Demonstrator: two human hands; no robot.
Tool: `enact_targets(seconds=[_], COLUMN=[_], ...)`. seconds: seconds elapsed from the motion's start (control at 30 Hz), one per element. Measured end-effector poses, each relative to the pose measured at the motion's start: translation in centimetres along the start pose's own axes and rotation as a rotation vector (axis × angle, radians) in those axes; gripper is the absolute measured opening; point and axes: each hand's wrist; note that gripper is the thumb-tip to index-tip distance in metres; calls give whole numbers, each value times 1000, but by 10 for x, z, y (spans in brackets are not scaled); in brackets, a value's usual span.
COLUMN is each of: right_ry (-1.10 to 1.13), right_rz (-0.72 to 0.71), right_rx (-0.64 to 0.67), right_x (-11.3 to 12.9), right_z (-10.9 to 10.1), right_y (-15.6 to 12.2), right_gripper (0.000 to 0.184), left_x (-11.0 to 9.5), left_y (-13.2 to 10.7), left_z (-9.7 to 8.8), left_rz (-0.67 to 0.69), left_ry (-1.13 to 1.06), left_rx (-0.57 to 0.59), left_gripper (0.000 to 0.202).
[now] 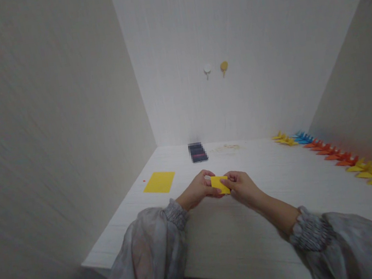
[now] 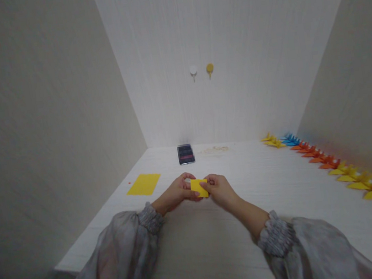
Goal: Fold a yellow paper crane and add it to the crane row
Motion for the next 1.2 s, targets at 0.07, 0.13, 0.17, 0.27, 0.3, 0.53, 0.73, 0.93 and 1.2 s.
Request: enact_targets(seconds=[0.07,0.13,0.17,0.27,0.3,0.53,0.73,0.93,1.2], right_ry=[21,37,47,94,111,157,142,175,191], right_rz=[15,24,24,19,23,86,112,155,213], right_rx=[-3,-3,8,65,84,124,172,200,258], right_x=[1,1,1,2,2,2,-1,6,5], right_z=[0,-1,-1,-3,-3,0,-3,-11,-17], right_y=[-1,-1,-1,-2,-3,-4,-1,-2,0], right_gripper=[25,25,25,28,29,32,29,29,38], left_x=[0,0,0,2,3,7,9,8,9], left_y=[-1,-1,-1,0,0,2,0,-1,-3], left_z=[-2,-2,-2,-2,-2,-4,-6,-8,-11], left_rz=[-11,-10,-5,13,16,-29,-49,-48,-61], left_ry=[-7,-13,-15,-9,-2,21,39,44,74], left_rx=[22,34,33,-1,-20,-60,-35,-16,-7], left_gripper=[59,60,59,58,57,55,54,54,55])
Point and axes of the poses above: each hand's wrist, its own y-axis towards the middle knuckle, its own z-axis out of the palm, x = y × z, and after that the axes turned 1 degree about z, right-handed
